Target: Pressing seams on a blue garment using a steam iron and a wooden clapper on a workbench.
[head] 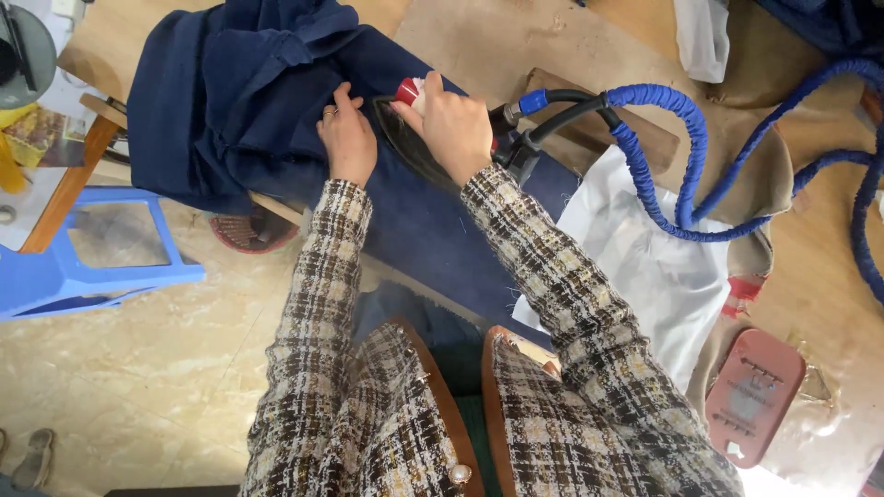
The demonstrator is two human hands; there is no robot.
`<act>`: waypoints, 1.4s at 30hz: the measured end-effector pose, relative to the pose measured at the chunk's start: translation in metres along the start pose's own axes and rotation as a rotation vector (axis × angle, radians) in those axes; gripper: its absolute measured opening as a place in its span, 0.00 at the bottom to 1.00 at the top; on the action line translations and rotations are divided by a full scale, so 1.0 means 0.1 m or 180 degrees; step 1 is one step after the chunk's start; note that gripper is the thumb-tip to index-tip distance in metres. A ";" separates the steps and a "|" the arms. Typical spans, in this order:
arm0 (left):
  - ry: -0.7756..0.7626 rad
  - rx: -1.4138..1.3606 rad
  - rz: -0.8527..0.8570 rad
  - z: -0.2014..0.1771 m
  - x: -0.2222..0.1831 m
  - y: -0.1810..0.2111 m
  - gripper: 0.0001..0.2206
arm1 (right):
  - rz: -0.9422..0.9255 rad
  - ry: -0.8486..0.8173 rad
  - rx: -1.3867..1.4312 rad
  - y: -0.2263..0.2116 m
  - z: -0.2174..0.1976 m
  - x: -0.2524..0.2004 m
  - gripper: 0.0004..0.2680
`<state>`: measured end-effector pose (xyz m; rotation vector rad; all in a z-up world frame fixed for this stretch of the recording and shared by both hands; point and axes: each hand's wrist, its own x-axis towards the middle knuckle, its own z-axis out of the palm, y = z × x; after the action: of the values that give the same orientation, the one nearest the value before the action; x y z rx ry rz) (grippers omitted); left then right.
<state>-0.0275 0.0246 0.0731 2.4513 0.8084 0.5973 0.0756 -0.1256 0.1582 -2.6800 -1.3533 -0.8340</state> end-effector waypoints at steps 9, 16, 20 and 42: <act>0.0700 -0.2202 -0.0342 -0.50 0.02 0.55 0.11 | 0.0164 -0.0057 0.0070 -0.02 0.16 0.03 0.28; 0.1115 -0.2766 -0.0136 -0.80 -0.12 0.78 0.13 | 0.0083 -0.0324 0.0221 0.18 0.05 -0.16 0.25; 0.1434 -0.2896 -0.0159 -0.85 -0.17 0.84 0.11 | 0.0054 -0.0654 0.0055 0.42 -0.25 -0.48 0.26; -0.1125 -0.0541 0.2117 0.90 0.27 2.30 0.21 | 0.0890 -0.1599 -0.0017 1.89 -1.52 -2.86 0.24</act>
<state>0.1388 -0.1484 0.1395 2.5331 -0.2064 0.4061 0.0125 -0.4940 0.1931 -3.1086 -0.9818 -0.1403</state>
